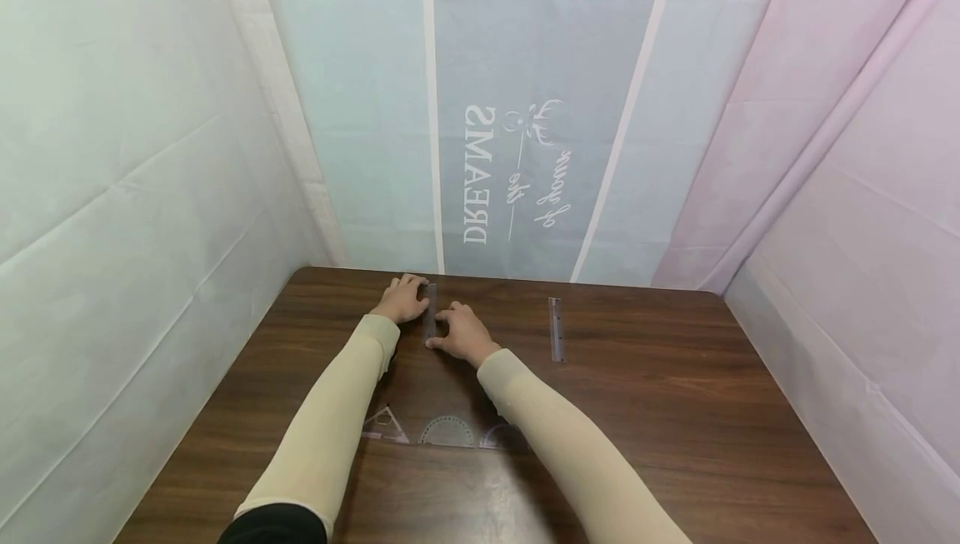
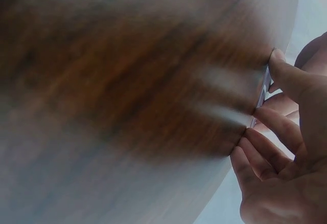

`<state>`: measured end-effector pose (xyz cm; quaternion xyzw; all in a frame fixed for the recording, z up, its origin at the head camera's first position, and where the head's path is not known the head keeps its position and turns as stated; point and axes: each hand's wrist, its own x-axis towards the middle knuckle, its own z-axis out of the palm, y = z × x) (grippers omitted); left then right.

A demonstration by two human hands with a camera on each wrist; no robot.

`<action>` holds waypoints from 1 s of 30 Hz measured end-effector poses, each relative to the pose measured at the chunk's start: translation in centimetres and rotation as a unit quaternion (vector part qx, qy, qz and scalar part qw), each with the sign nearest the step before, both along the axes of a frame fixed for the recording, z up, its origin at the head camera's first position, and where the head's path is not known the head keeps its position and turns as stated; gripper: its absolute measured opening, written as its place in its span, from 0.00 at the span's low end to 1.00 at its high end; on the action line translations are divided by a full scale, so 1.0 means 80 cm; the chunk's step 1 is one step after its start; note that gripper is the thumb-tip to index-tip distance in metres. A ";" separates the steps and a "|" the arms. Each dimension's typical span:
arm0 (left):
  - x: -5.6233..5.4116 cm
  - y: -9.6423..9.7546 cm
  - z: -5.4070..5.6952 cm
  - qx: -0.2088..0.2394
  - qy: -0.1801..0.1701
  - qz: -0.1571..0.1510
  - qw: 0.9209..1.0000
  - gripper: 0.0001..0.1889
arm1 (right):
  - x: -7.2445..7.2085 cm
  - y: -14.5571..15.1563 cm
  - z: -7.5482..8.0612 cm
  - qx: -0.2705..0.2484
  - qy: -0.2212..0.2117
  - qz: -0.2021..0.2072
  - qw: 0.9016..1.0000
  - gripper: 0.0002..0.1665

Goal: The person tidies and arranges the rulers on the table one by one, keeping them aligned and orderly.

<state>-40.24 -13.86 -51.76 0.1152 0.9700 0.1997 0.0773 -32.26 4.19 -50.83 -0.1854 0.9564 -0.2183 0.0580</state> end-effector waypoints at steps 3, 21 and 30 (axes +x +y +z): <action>0.000 -0.001 0.001 0.001 0.001 0.003 1.000 0.27 | 0.000 -0.001 0.000 0.002 0.002 0.002 1.000 0.37; -0.002 -0.003 -0.002 0.030 0.006 0.024 0.999 0.25 | 0.002 -0.002 -0.002 0.006 0.008 0.009 1.000 0.38; -0.003 -0.003 -0.002 0.079 -0.007 0.039 0.996 0.26 | 0.000 0.001 -0.004 0.005 -0.004 0.000 1.000 0.39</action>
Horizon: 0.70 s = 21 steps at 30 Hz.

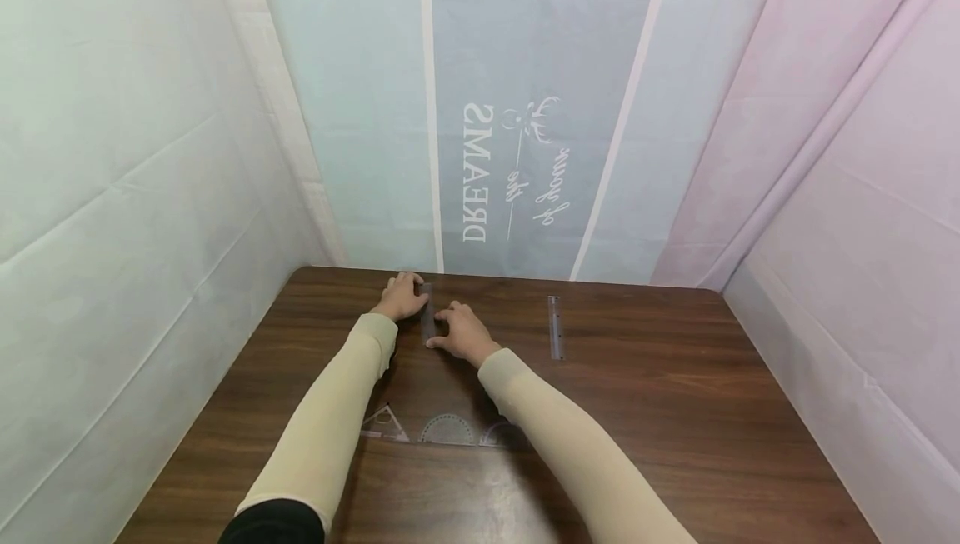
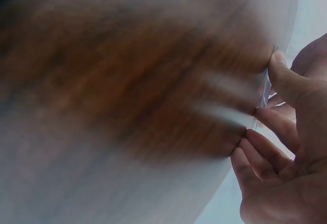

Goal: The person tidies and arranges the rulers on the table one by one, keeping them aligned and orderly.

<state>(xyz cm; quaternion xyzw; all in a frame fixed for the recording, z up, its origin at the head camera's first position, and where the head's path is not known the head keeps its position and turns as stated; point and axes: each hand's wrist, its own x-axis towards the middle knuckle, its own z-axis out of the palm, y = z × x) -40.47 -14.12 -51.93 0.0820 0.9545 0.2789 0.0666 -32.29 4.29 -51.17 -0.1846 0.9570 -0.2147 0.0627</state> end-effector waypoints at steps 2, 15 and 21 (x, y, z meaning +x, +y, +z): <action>0.003 -0.001 0.002 0.014 0.002 0.002 1.000 0.25 | 0.000 0.000 0.000 0.003 0.001 0.000 1.000 0.39; 0.014 -0.015 0.000 0.138 -0.006 -0.002 0.990 0.22 | 0.002 0.000 -0.003 -0.015 0.013 0.012 1.000 0.36; 0.013 -0.021 0.005 0.167 -0.021 -0.003 0.986 0.23 | 0.000 0.000 -0.002 -0.011 0.013 0.012 1.000 0.37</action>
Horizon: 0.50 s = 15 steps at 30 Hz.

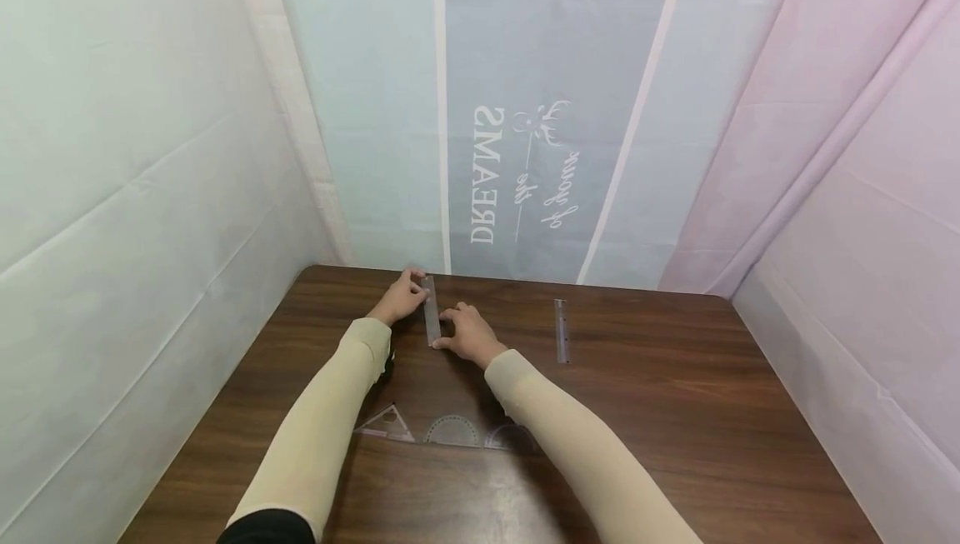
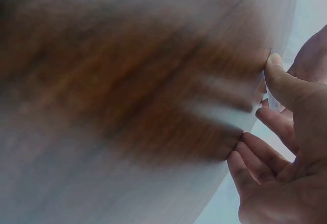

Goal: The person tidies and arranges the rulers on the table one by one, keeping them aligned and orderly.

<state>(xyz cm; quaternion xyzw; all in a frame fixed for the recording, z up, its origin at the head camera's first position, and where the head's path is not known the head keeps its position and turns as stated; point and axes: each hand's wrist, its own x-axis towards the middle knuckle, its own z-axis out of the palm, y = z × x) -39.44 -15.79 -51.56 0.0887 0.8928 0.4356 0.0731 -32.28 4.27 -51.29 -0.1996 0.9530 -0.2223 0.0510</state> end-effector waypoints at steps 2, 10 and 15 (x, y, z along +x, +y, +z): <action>0.001 0.000 0.001 0.006 0.003 0.003 1.000 0.24 | 0.000 0.001 0.000 0.000 0.000 0.001 1.000 0.38; 0.008 0.003 0.001 0.015 0.013 0.036 0.999 0.24 | -0.001 0.005 0.001 -0.023 -0.011 0.013 1.000 0.41; 0.014 0.004 0.003 0.034 0.014 0.047 0.998 0.24 | 0.001 0.009 0.002 -0.027 -0.020 0.025 0.999 0.41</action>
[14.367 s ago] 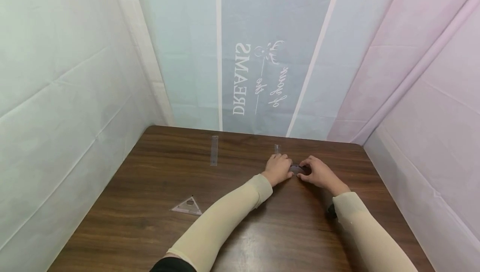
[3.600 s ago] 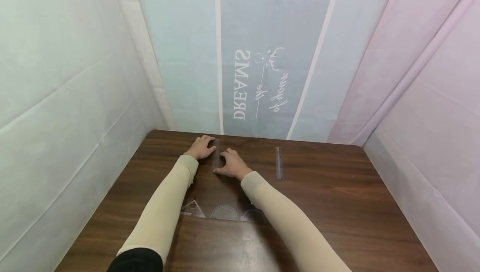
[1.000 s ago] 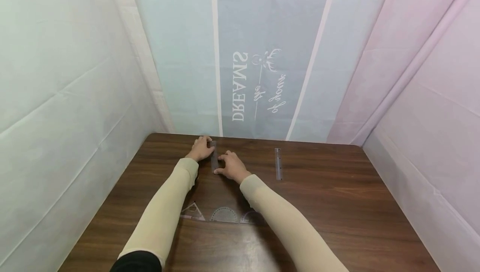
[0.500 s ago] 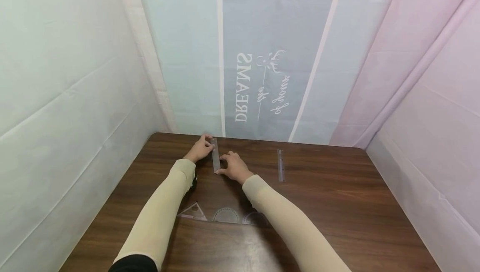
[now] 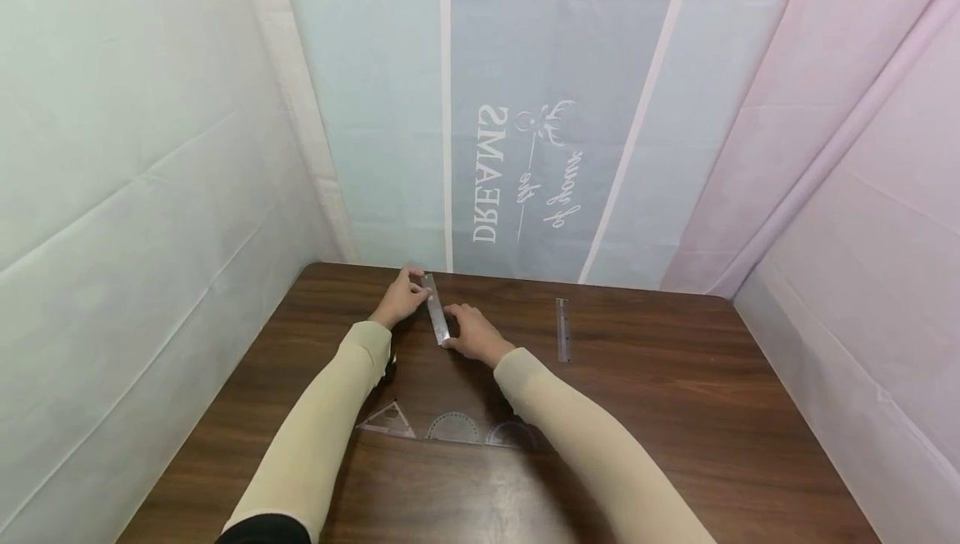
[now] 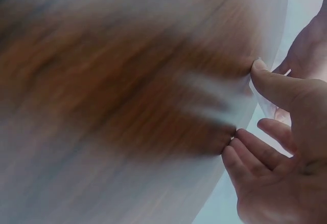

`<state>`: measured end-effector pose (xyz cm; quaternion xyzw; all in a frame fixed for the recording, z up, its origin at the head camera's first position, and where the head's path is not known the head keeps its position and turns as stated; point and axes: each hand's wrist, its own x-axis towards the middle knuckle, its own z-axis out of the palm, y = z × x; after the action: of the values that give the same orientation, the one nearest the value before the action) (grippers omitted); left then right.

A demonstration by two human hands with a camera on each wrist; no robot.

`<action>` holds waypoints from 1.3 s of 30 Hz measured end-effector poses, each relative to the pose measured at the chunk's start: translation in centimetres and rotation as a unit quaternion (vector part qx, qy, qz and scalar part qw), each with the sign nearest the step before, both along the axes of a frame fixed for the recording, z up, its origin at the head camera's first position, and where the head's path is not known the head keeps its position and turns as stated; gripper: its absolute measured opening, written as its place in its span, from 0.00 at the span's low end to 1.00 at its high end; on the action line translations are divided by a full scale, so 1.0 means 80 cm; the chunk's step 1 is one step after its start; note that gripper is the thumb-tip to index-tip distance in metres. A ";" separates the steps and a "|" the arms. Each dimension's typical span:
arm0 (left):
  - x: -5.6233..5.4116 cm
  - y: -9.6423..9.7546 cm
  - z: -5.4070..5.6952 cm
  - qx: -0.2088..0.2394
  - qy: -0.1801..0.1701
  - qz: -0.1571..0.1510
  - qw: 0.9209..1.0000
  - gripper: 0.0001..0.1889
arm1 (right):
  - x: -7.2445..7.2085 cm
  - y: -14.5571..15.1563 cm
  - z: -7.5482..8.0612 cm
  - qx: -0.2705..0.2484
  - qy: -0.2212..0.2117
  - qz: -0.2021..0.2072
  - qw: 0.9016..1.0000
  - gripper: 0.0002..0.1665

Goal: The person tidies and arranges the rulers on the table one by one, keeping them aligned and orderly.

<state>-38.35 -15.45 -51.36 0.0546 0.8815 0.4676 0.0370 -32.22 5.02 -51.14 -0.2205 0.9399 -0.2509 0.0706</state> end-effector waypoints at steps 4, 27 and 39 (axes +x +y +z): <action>0.003 0.004 0.002 0.016 -0.002 0.004 1.000 0.24 | 0.005 0.009 0.000 -0.023 -0.008 0.008 1.000 0.40; 0.030 0.032 0.014 0.056 0.000 -0.087 0.995 0.30 | 0.038 0.071 0.016 -0.081 -0.003 0.041 0.996 0.38; 0.042 0.044 0.022 0.050 0.002 -0.236 0.970 0.42 | 0.067 0.108 0.023 -0.065 0.026 0.029 0.997 0.38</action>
<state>-34.98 -11.93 -49.62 0.2640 0.8194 0.4888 0.1415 -26.83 13.66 -49.30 -0.2578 0.9164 -0.3036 0.0388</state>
